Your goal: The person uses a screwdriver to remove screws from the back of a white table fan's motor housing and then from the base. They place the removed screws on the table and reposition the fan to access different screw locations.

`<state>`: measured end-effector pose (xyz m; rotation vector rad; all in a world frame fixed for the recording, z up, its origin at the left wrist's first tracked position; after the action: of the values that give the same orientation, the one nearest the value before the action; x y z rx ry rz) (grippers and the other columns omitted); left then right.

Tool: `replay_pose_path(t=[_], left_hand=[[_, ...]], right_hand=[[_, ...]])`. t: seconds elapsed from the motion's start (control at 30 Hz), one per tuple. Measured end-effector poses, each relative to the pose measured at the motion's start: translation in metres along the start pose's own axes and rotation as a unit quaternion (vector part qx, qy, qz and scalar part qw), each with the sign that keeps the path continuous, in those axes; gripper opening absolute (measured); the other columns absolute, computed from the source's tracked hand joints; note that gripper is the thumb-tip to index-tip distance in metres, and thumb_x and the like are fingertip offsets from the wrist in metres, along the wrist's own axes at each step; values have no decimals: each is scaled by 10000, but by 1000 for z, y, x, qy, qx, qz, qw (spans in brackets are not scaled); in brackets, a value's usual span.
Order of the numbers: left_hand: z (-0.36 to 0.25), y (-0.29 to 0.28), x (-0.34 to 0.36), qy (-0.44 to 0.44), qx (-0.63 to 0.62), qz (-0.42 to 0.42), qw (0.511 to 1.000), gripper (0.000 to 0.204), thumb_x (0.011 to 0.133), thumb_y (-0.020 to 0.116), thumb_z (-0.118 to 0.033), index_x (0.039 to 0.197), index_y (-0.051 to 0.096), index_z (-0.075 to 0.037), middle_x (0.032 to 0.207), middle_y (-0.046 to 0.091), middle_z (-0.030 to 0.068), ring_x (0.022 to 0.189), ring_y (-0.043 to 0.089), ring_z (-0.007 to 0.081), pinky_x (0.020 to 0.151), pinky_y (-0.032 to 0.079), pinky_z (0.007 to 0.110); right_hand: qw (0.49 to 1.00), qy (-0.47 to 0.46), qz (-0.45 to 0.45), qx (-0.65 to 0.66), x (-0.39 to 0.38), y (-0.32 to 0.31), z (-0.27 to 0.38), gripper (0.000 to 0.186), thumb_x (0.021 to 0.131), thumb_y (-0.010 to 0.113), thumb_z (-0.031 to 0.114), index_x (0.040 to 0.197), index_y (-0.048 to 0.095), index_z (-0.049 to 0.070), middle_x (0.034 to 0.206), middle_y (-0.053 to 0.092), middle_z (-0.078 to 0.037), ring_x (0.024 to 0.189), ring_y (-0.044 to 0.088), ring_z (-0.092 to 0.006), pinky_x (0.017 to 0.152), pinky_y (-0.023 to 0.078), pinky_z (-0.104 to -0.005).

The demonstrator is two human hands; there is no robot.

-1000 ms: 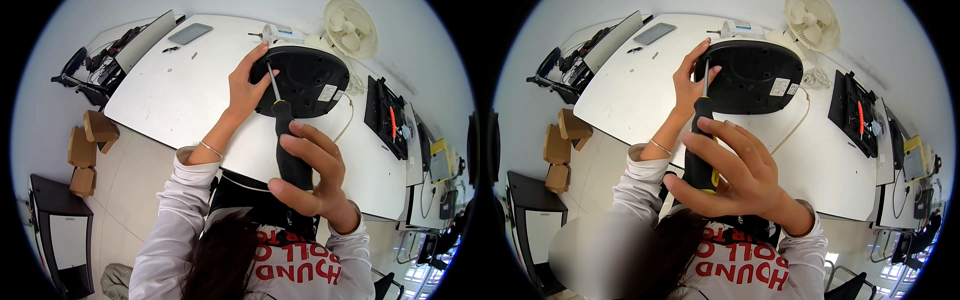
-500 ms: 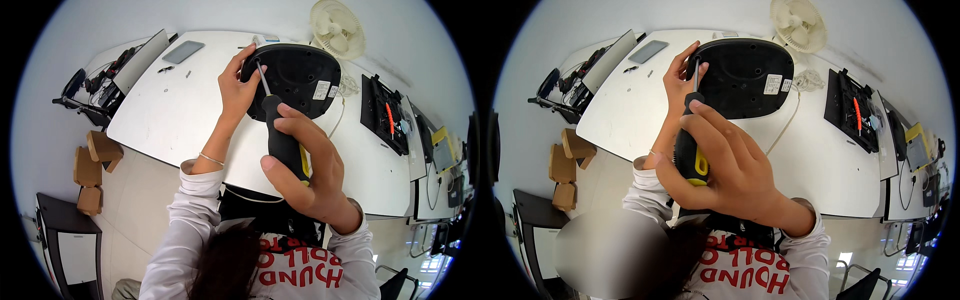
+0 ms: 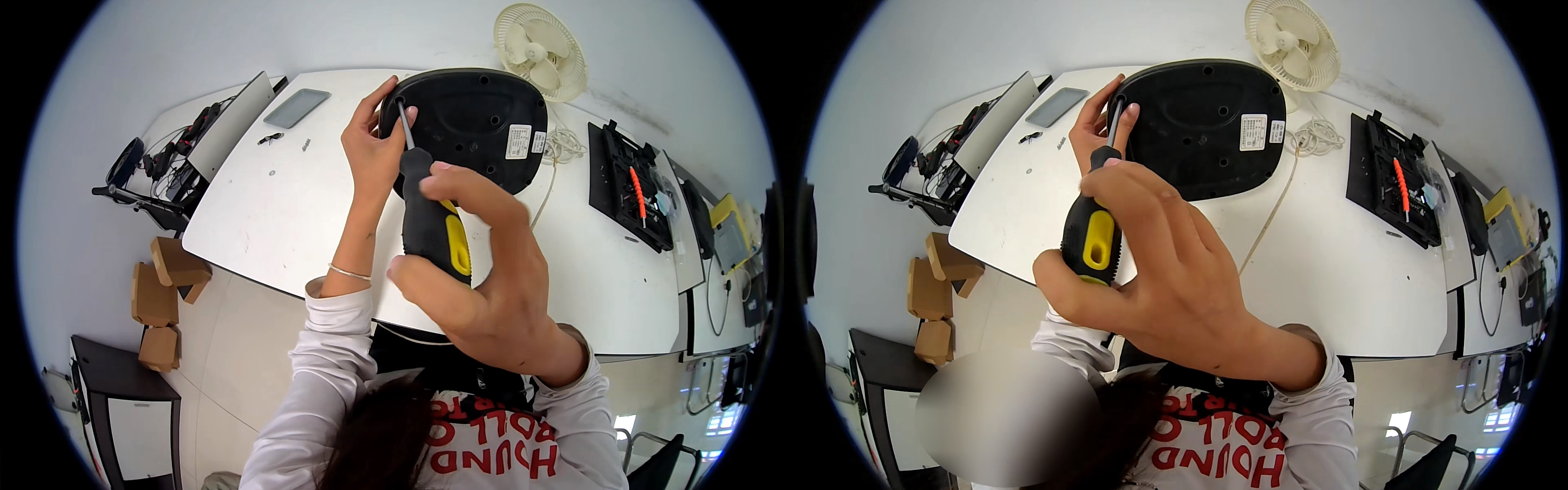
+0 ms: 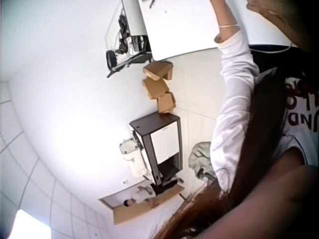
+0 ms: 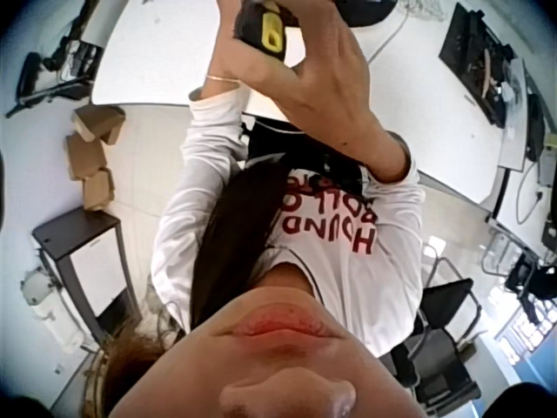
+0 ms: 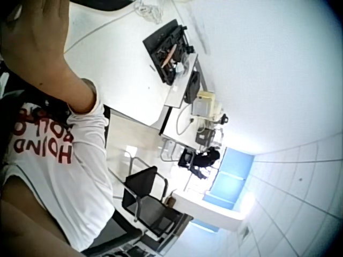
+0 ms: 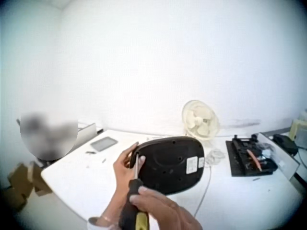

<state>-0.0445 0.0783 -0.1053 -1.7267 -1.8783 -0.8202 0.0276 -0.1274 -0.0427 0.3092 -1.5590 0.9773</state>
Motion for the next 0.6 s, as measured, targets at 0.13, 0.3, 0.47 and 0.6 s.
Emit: replay_pose_path(t=[0.13, 0.3, 0.47, 0.6], left_hand=[[9, -3, 3, -17, 18, -13, 1000, 376, 782, 671, -48, 1148, 592, -11, 987, 655, 85, 774, 601, 100, 686, 481, 212], [3, 1, 4, -4, 5, -6, 1000, 379, 778, 674, -38, 1147, 594, -15, 984, 655, 82, 770, 599, 94, 688, 480, 209], [5, -2, 3, -12, -31, 2, 999, 388, 771, 687, -43, 1147, 596, -21, 1010, 654, 77, 769, 597, 92, 691, 480, 208], [7, -2, 2, -6, -35, 2, 999, 391, 768, 694, -54, 1145, 597, -22, 1015, 653, 76, 767, 596, 93, 690, 480, 208]], right_hand=[[998, 39, 30, 24, 1, 6, -6, 295, 593, 694, -10, 835, 601, 130, 1152, 514, -190, 894, 601, -317, 687, 537, -308], [998, 28, 40, 28, -1, 10, -4, 255, 587, 683, -5, 789, 597, 125, 1178, 519, -185, 868, 608, -288, 659, 528, -270], [998, -4, 62, 11, -3, 18, 1, 258, 586, 689, 14, 794, 603, 142, 1159, 545, -148, 875, 613, -258, 658, 527, -271], [996, 55, 64, 37, 4, 12, -1, 291, 613, 711, 38, 847, 647, 200, 1140, 547, -134, 888, 614, -242, 669, 532, -279]])
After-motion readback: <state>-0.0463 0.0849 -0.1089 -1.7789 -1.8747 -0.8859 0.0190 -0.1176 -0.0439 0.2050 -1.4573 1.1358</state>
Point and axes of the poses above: each hand's wrist, its own x-axis towards the middle knuckle, its own y-axis out of the palm, z = x × y, the point moved 8 cm from there along x, towards the middle knuckle
